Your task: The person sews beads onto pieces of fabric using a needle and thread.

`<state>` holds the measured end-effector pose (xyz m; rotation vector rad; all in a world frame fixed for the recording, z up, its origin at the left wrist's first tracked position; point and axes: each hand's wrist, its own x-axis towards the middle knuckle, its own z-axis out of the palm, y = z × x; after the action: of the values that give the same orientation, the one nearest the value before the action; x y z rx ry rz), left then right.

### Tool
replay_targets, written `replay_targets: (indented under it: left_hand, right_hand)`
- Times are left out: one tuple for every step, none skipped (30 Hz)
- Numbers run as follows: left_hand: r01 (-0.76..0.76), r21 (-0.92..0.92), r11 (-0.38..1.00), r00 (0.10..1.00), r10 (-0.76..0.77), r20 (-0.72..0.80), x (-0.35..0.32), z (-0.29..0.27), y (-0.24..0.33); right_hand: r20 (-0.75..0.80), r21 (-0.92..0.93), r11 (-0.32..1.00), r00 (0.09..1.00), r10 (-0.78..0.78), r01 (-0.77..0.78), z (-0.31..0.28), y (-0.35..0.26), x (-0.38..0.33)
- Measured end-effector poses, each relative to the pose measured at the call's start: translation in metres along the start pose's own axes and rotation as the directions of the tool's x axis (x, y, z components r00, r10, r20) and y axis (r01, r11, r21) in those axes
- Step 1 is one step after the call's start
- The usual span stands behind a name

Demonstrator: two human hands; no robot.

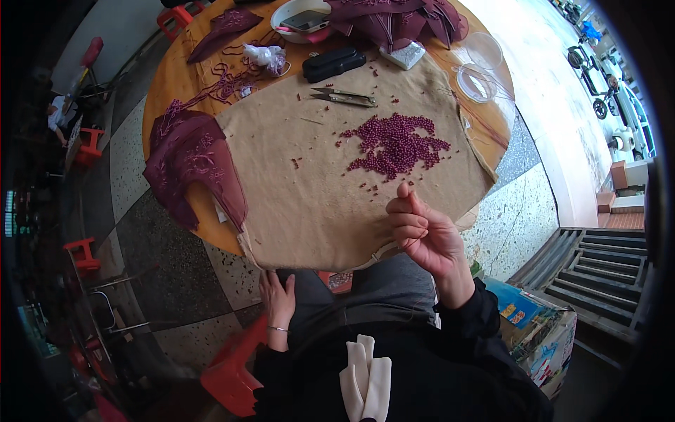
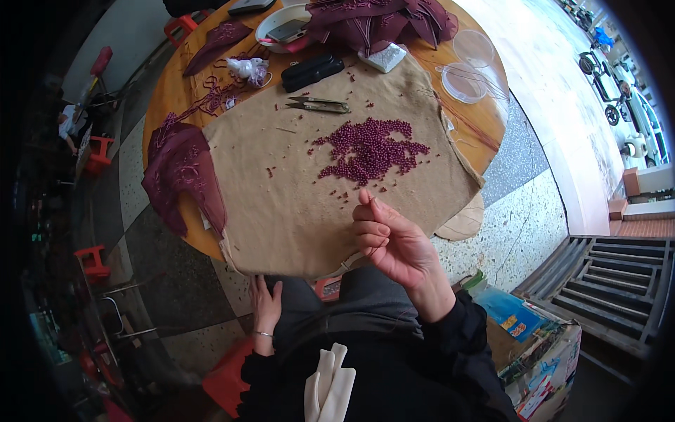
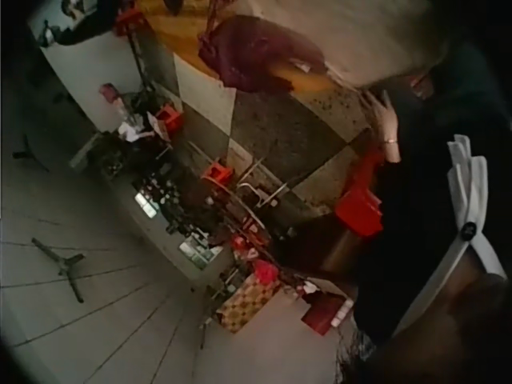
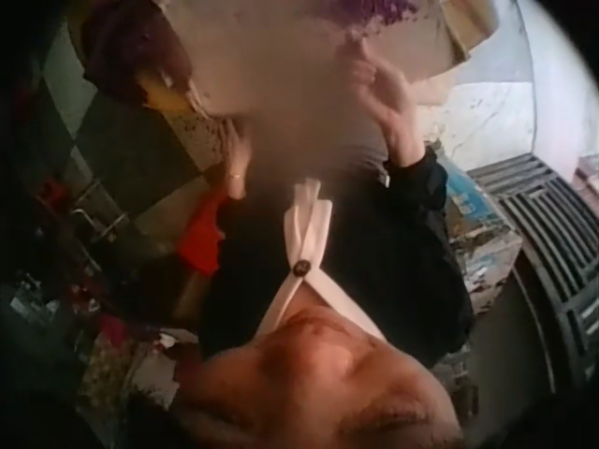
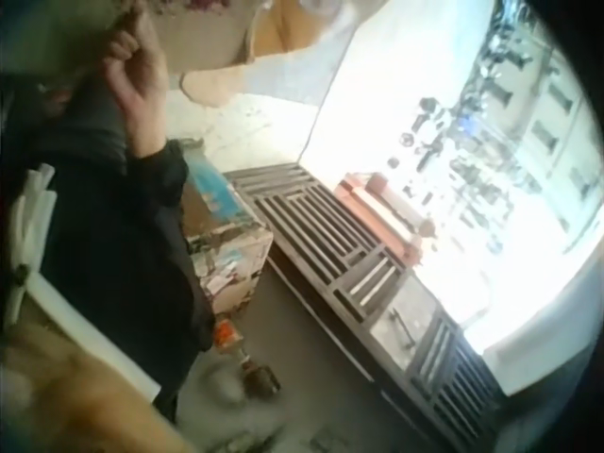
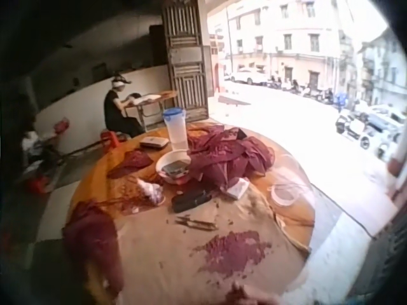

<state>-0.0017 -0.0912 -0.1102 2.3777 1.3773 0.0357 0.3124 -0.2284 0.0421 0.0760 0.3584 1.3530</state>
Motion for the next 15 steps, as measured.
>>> replay_targets:
  left_hand:
    - [-0.061, 0.051, 0.997, 0.998, 0.059, 0.032, 0.003, 0.002, 0.008]
    - [-0.123, 0.099, 0.987, 0.991, 0.116, 0.068, 0.008, 0.003, 0.014]
    - [-0.110, 0.102, 0.989, 0.992, 0.103, 0.071, 0.011, 0.004, 0.016]
    - [-0.041, 0.142, 0.989, 0.992, 0.023, 0.122, 0.015, 0.007, 0.019]
    - [0.026, 0.184, 0.983, 0.984, -0.058, 0.171, 0.019, 0.009, 0.021]
    - [0.031, 0.184, 0.982, 0.982, -0.064, 0.176, 0.027, 0.011, 0.019]
    - [0.043, 0.141, 0.989, 0.962, -0.079, 0.262, 0.036, 0.013, 0.016]
    - [0.059, 0.099, 0.993, 0.934, -0.090, 0.347, 0.041, 0.013, 0.013]
    - [0.063, 0.100, 0.993, 0.932, -0.095, 0.349, 0.042, 0.022, 0.003]
    - [-0.015, 0.090, 0.996, 0.978, -0.005, 0.208, 0.044, 0.030, -0.008]
    - [-0.048, 0.092, 0.995, 0.990, 0.035, 0.133, 0.043, 0.036, -0.021]
    - [-0.091, 0.091, 0.992, 0.994, 0.085, 0.069, 0.045, 0.041, -0.024]
    - [-0.051, 0.026, 0.998, 0.987, 0.047, 0.153, 0.045, 0.045, -0.028]
    - [-0.004, -0.035, 0.999, 0.972, 0.012, 0.237, 0.045, 0.048, -0.032]
    - [0.000, -0.038, 0.999, 0.970, 0.009, 0.244, 0.046, 0.048, -0.032]
  right_hand:
    - [0.036, -0.097, 0.993, 0.997, -0.066, 0.069, -0.001, -0.003, -0.003]
    - [0.077, -0.191, 0.972, 0.989, -0.127, 0.140, -0.001, -0.006, -0.006]
    - [0.110, -0.320, 0.918, 0.971, -0.210, 0.235, 0.007, -0.007, -0.011]
    - [0.170, -0.508, 0.793, 0.942, -0.291, 0.336, 0.011, -0.010, -0.018]
    - [0.245, -0.663, 0.619, 0.904, -0.351, 0.420, 0.013, -0.013, -0.024]
    - [0.259, -0.835, 0.352, 0.866, -0.429, 0.424, 0.014, -0.014, -0.030]
    - [0.296, -0.929, 0.053, 0.819, -0.491, 0.367, 0.014, -0.015, -0.033]
    - [0.249, -0.968, -0.133, 0.794, -0.554, 0.211, 0.016, -0.013, -0.034]
    - [0.244, -0.970, -0.130, 0.797, -0.553, 0.207, 0.016, -0.011, -0.030]
    - [0.355, -0.894, -0.432, 0.777, -0.520, 0.120, 0.017, -0.006, -0.023]
    - [0.454, -0.725, -0.688, 0.768, -0.452, 0.023, 0.018, 0.000, -0.015]
    - [0.494, -0.655, -0.756, 0.758, -0.426, 0.002, 0.015, 0.003, -0.009]
    - [0.488, -0.655, -0.756, 0.762, -0.426, -0.003, 0.012, 0.007, -0.004]
    - [0.537, -0.584, -0.812, 0.754, -0.378, 0.010, 0.009, 0.010, 0.002]
    - [0.581, -0.508, -0.861, 0.746, -0.326, 0.019, 0.006, 0.012, 0.006]
